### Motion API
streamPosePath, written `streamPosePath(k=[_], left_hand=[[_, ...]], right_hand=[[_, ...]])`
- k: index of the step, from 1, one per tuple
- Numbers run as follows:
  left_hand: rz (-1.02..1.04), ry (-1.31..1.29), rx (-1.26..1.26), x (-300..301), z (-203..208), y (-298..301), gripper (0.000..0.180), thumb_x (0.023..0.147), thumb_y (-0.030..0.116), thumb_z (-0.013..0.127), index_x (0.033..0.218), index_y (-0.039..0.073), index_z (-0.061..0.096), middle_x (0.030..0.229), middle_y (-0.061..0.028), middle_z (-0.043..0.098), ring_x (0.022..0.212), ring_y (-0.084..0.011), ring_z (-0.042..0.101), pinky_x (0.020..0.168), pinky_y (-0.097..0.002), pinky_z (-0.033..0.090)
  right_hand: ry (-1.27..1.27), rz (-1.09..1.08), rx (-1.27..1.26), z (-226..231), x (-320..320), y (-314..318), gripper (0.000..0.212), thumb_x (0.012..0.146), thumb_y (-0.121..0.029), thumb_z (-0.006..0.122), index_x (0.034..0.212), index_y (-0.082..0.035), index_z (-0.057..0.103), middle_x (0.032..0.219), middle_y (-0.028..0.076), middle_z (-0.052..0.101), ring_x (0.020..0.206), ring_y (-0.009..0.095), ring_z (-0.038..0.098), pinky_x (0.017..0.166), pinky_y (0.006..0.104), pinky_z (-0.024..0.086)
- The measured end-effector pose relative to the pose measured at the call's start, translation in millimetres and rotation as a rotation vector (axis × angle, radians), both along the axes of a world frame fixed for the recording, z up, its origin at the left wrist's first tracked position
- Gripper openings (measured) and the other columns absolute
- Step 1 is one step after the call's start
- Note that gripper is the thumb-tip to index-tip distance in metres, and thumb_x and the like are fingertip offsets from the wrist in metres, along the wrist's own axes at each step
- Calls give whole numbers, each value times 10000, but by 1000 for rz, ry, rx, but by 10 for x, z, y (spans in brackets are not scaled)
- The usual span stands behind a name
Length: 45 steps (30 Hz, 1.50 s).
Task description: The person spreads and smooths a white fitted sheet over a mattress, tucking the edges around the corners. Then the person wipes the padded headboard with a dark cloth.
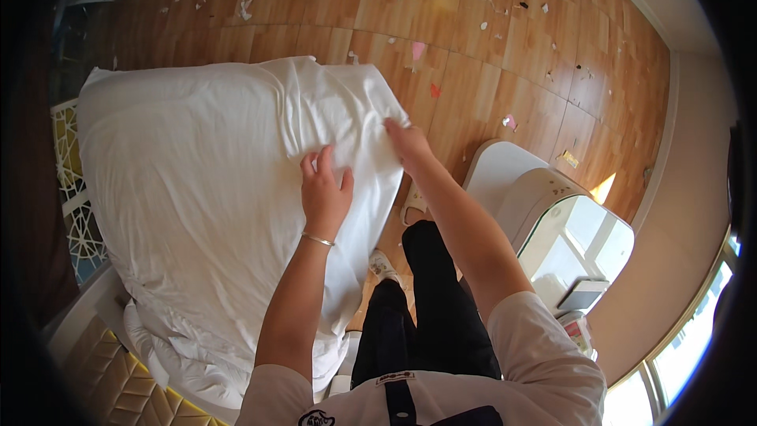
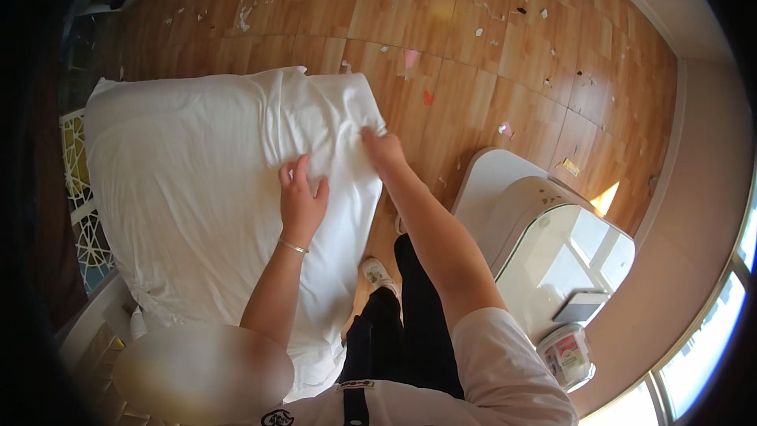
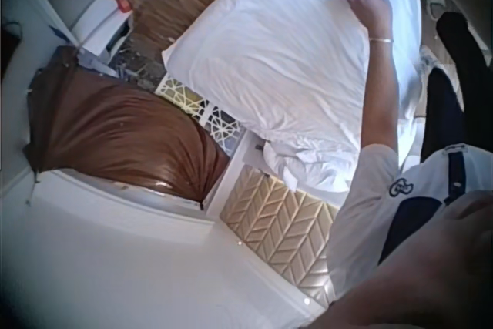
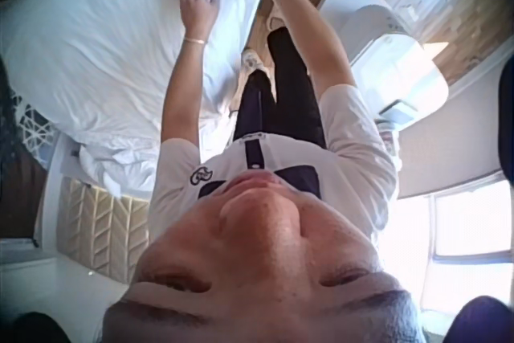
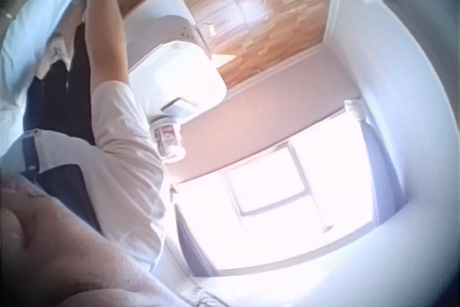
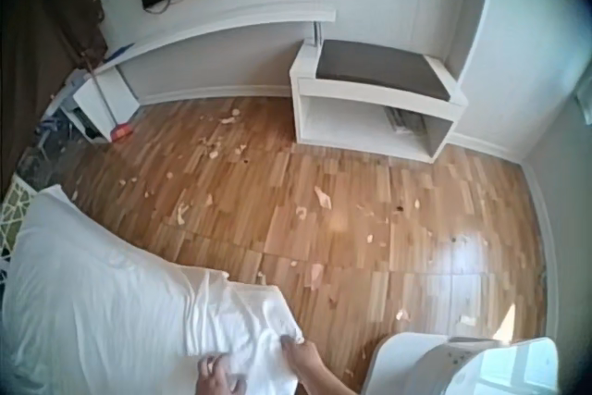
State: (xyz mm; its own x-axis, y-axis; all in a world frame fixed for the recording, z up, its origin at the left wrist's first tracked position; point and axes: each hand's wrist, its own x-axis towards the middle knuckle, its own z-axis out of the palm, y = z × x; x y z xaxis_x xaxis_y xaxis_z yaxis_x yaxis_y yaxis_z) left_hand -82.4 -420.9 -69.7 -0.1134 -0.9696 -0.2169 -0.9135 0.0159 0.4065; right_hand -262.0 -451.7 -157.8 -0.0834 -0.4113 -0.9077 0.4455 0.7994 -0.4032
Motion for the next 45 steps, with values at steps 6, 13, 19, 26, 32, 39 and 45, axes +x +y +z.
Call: streamPosePath(k=[6,13,19,26,32,39,45], left_hand=[[108,55,97,19,52,-168,475,820,214,671,1231,87,468,1206,-203,447,1110,-361,482,871,-416,476],[285,529,77,-294,381,-583,483,854,193,674,1262,40,465,1116,-147,490,869,-218,547,762,-323,506],[477,584,232,-186,531,-865,540,787,112,580,1281,-49,435,1209,-241,536,1094,-348,547,950,-363,433],[898,1258,740,340,732,-694,412,740,27,465,1140,-9,561,1055,-91,617,966,-172,577,865,-278,448],[688,1202,909,241,864,-872,285,773,74,535,1051,21,563,944,-34,591,859,-127,554,787,-251,444],[580,554,613,-481,1022,-1028,331,881,305,622,754,5,565,607,-101,521,589,-214,535,584,-333,440],[749,269,170,-648,774,-1112,433,849,264,653,1172,6,523,1044,-177,564,870,-298,584,767,-397,484]], right_hand=[[71,-293,-292,426,-340,177,251,949,-256,578,1011,-23,645,899,6,641,820,93,565,727,257,463],[-157,41,-470,995,-10,38,203,962,-130,554,1146,-48,583,1039,13,608,953,96,543,851,261,449],[-181,566,-713,1287,340,82,141,915,-97,589,1043,-41,575,1016,11,558,879,115,505,795,221,403],[-477,-218,214,701,338,-586,430,931,-338,589,1239,-46,516,1102,106,610,1024,215,588,894,362,487],[-391,-139,112,989,103,-1284,469,891,-152,594,1313,5,462,1210,164,592,1083,304,590,925,424,496],[273,-245,-258,1464,-1017,-1605,353,789,-24,622,1142,-22,604,1000,62,656,918,185,625,807,302,499],[447,9,-487,1612,-1293,-1466,200,850,-62,631,1041,-10,655,984,34,667,908,124,601,791,271,481]])
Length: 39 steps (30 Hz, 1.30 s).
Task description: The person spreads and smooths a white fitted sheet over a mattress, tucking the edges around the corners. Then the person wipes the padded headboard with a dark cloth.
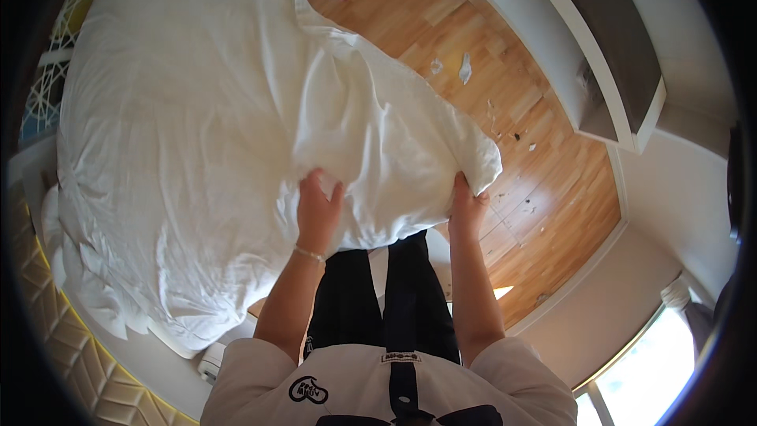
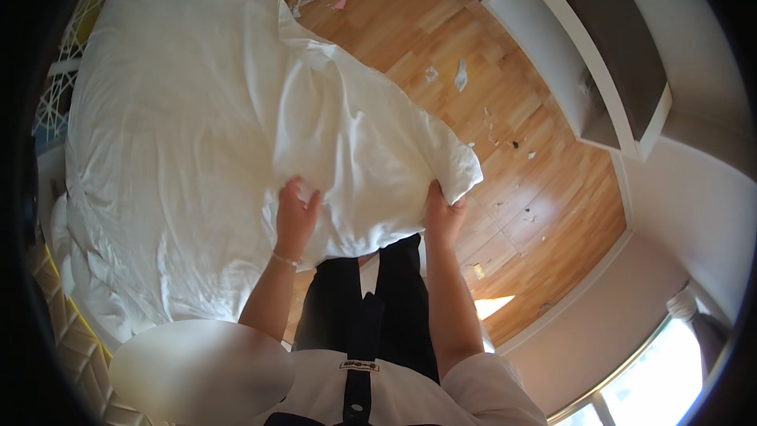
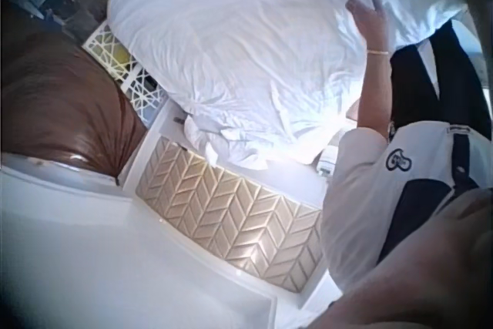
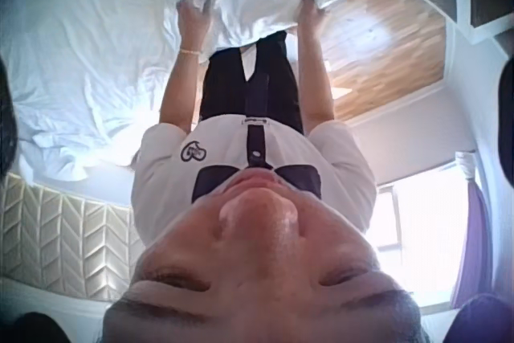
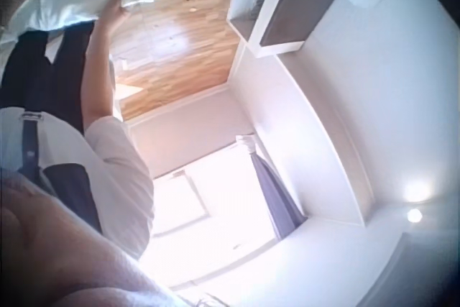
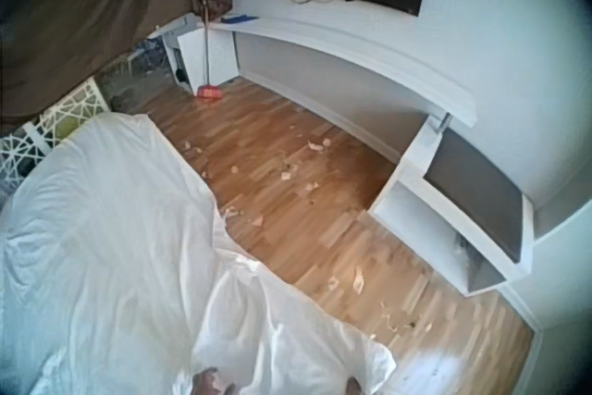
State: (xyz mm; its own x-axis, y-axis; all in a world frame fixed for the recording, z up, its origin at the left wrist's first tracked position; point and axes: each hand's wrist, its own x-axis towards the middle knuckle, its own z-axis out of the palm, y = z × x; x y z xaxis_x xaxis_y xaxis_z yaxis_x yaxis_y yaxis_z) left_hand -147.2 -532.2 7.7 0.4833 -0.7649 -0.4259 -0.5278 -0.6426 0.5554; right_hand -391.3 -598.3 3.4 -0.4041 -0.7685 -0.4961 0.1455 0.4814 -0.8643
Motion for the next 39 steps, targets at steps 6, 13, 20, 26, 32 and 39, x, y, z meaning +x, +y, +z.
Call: streamPosePath(k=[6,13,20,26,32,39], left_hand=[[135,262,-198,-316,179,-477,386,826,284,705,1059,14,560,878,-135,641,737,-297,640,683,-376,513],[-7,78,-142,-798,579,-643,210,891,185,535,761,21,540,685,-183,582,671,-397,567,586,-445,449],[248,-17,-266,-825,697,-181,220,858,156,521,696,6,521,670,-185,540,617,-369,538,563,-428,421],[871,83,-438,-228,473,182,231,869,145,514,716,-18,571,670,-131,604,583,-222,537,583,-370,437],[362,636,11,-531,1651,-286,559,814,534,644,867,-19,579,827,-147,618,614,-207,637,621,-302,505],[479,691,-235,-508,1643,-142,443,836,186,579,1220,-25,508,885,-99,644,746,-160,612,661,-305,504]], right_hand=[[-70,350,-68,336,148,221,126,875,-52,652,995,-16,655,919,-1,669,848,54,567,761,229,466],[-107,465,-221,468,201,224,137,863,47,594,977,-5,650,896,33,645,846,107,586,777,256,459],[32,692,-367,809,171,459,78,865,-7,649,942,-3,667,884,10,685,824,63,593,722,236,469],[-108,582,-208,1208,164,404,82,865,-2,621,928,-17,671,863,40,681,825,151,625,731,306,485],[261,1114,-528,1526,224,365,131,782,-93,711,866,-1,670,820,137,677,780,260,658,718,325,490],[-229,1320,-24,1488,206,-68,191,822,-188,672,768,-6,653,779,108,631,767,201,624,702,307,479]])
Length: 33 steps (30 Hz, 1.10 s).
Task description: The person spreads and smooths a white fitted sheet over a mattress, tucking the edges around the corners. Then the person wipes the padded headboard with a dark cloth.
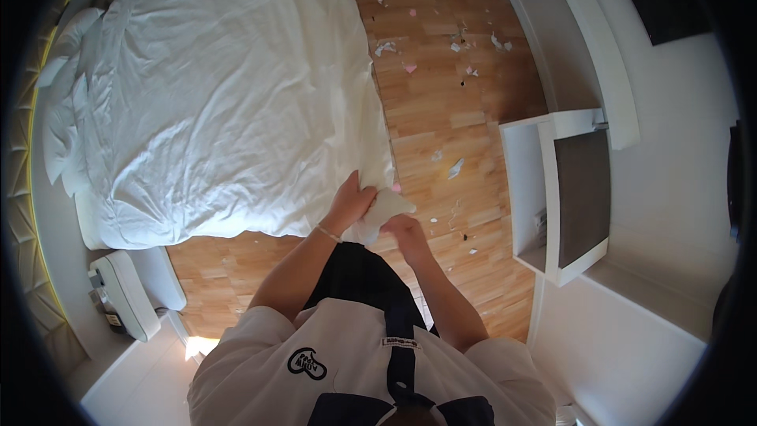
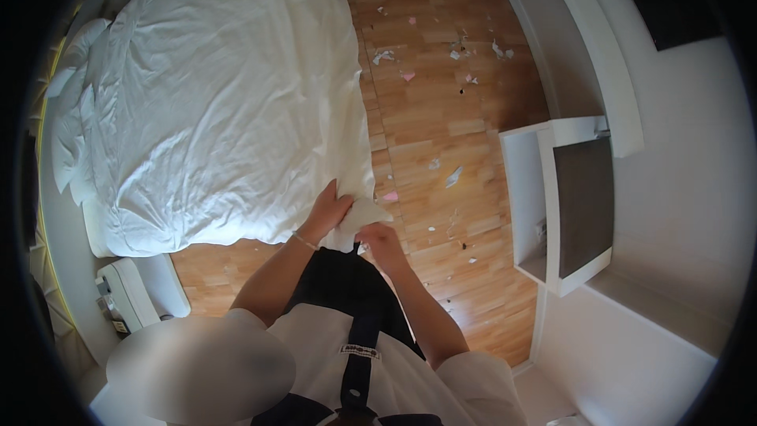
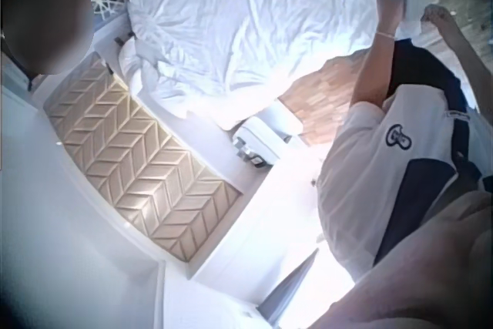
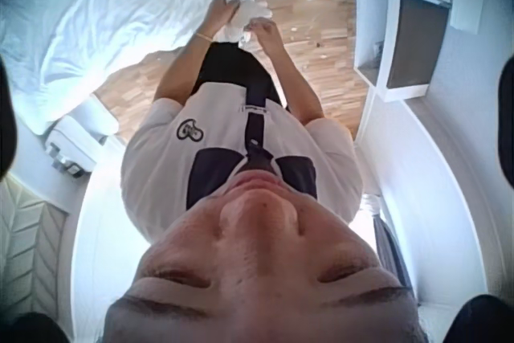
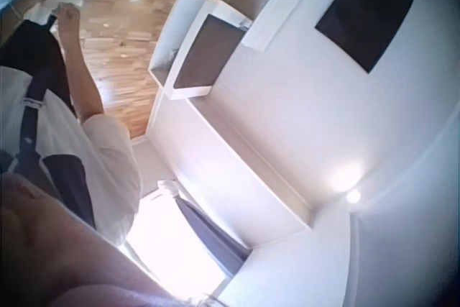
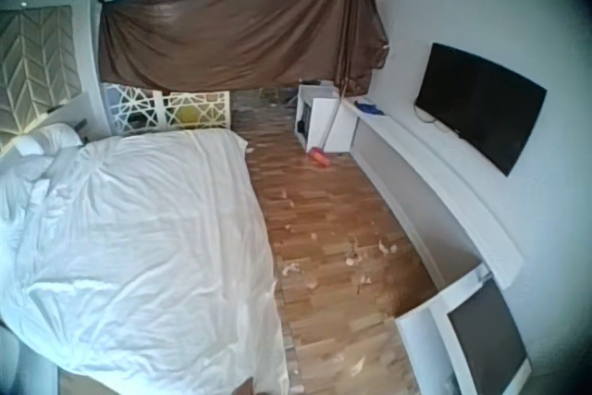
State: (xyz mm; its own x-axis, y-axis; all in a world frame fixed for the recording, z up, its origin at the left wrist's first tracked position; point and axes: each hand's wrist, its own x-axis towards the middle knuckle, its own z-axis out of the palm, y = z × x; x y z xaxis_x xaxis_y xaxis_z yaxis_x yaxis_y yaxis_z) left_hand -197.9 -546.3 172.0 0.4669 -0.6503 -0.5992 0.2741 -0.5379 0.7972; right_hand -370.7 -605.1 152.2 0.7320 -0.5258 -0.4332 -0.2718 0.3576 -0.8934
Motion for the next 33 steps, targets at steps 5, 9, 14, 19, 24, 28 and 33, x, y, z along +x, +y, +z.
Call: streamPosePath(k=[5,9,14,19,24,28,33], left_hand=[[-280,101,21,125,404,56,307,850,177,548,1087,-10,492,772,-82,646,597,-152,621,509,-311,512],[-498,53,-10,203,664,-46,244,851,188,542,980,-5,467,758,-120,668,601,-202,659,470,-315,525],[-475,-263,-149,388,478,-28,291,888,293,591,831,16,528,679,-116,599,641,-215,618,582,-365,469],[405,-663,212,1151,-219,-204,291,873,246,616,1104,94,525,937,-125,629,843,-319,612,707,-438,484],[348,-609,398,1453,-531,-556,216,845,209,592,1002,61,575,898,-145,658,828,-352,630,716,-457,495],[971,-631,370,1795,-730,-634,150,850,173,545,859,34,602,755,-157,655,752,-356,644,687,-447,504],[828,-753,246,1632,-724,-700,519,868,243,654,1288,62,408,1046,-238,619,945,-393,606,822,-423,493]], right_hand=[[179,-302,262,480,731,-464,476,873,-283,647,1248,-17,519,1088,115,620,955,234,613,811,328,496],[203,39,427,391,1309,-816,523,849,-255,659,1273,-1,489,1126,132,608,982,265,614,810,374,513],[294,-59,535,209,1697,-1131,473,747,-107,624,1195,23,547,998,144,628,858,266,640,727,402,542],[410,-54,413,164,1565,-1122,470,703,-99,641,1147,25,556,947,135,623,792,236,618,685,387,519],[505,281,468,423,1497,-1228,623,694,-97,633,1293,-25,481,1079,127,621,926,261,618,801,405,517],[499,474,462,393,1518,-1527,669,717,-87,650,1348,-36,432,1187,131,590,1045,273,581,889,410,480],[464,624,532,427,1535,-1833,627,786,-80,650,1364,-37,412,1240,129,571,1128,277,557,943,422,456]])
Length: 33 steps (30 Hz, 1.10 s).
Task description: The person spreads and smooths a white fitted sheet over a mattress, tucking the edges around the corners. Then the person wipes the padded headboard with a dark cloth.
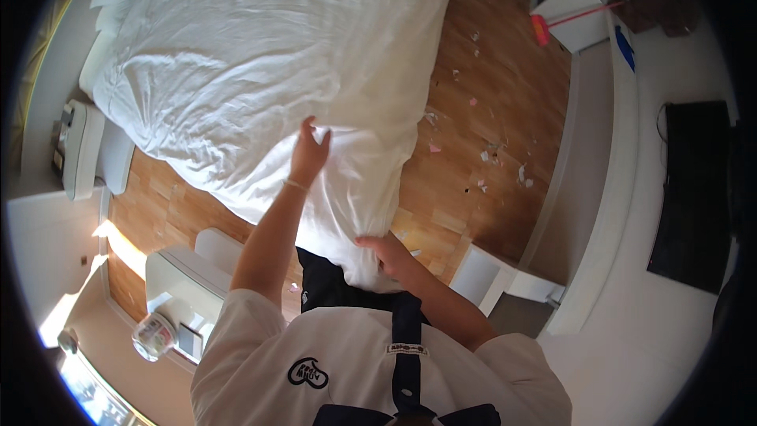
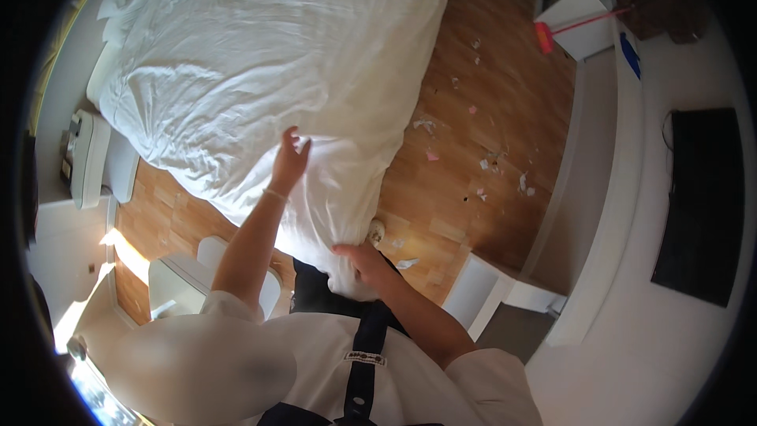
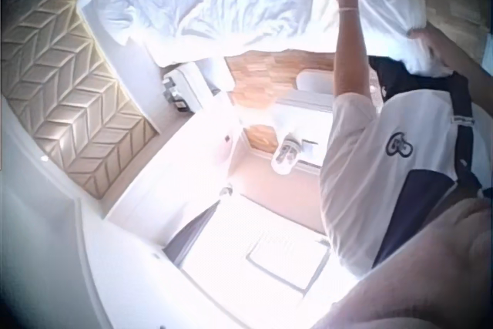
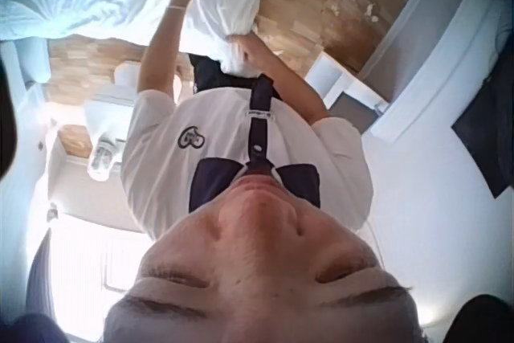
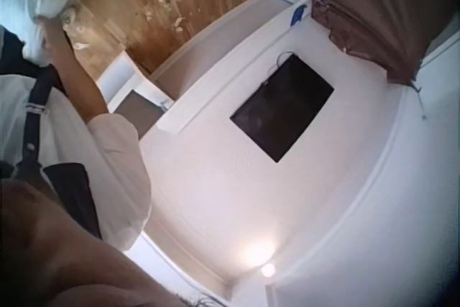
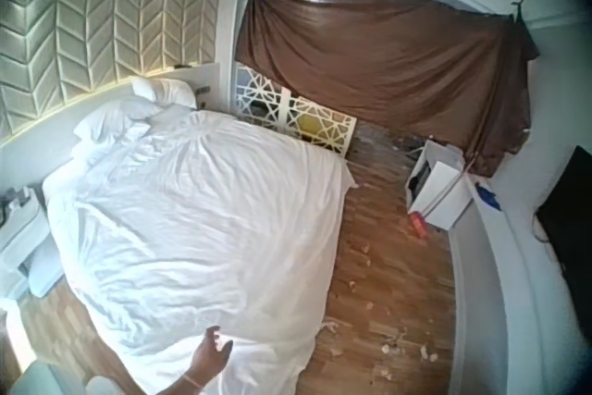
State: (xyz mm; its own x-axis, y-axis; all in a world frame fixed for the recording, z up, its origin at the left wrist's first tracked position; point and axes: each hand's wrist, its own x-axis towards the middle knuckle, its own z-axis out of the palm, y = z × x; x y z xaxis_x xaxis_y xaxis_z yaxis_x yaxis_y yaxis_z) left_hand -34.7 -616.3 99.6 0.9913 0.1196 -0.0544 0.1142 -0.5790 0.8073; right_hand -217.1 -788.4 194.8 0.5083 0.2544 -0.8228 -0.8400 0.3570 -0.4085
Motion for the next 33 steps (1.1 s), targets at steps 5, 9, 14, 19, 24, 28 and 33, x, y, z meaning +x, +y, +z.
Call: streamPosePath(k=[5,9,14,19,24,28,33], left_hand=[[247,16,-168,-1208,399,-293,520,862,186,665,1300,17,442,1150,-200,549,951,-280,585,824,-383,491],[757,607,-638,-2279,-42,-216,515,921,476,545,1032,-19,634,920,-105,636,867,-284,582,748,-442,467],[290,93,-1029,-2633,-155,-624,628,969,555,305,1308,54,476,1254,-102,563,1104,-287,559,901,-420,491],[886,343,-1672,-2428,360,-216,486,961,348,421,1332,37,462,1279,-156,552,1168,-314,534,983,-427,461],[684,137,-1575,-3077,717,377,486,943,272,473,1332,-18,449,1294,-148,543,1163,-280,544,1013,-399,428],[1087,357,-1415,-3734,-110,479,415,931,261,543,1225,-32,534,1157,-125,622,1048,-239,607,910,-349,485],[1387,528,-1146,-3800,-684,522,360,896,203,595,1191,-3,567,1008,-71,652,870,-201,627,792,-307,510]], right_hand=[[83,-172,225,-344,73,-289,492,843,-94,593,1307,-7,454,1230,141,577,1112,293,568,965,447,452],[86,-236,486,-434,214,-320,429,857,-120,543,1262,11,484,1205,153,587,1088,310,580,965,461,456],[151,-278,523,-129,262,7,498,755,-80,514,1240,28,489,1176,165,595,1085,320,582,969,470,464],[110,-243,506,-317,259,-140,567,688,-41,500,1249,42,485,1217,179,581,1111,340,573,990,471,461],[177,68,380,-532,84,-120,572,662,7,467,1232,48,494,1212,188,574,1130,351,555,991,473,454],[296,166,123,-1084,-124,60,428,634,55,482,1060,32,513,960,131,535,891,311,557,796,430,518],[285,91,66,-1242,-57,83,472,648,50,482,1120,31,485,1050,140,527,994,313,543,841,443,509]])
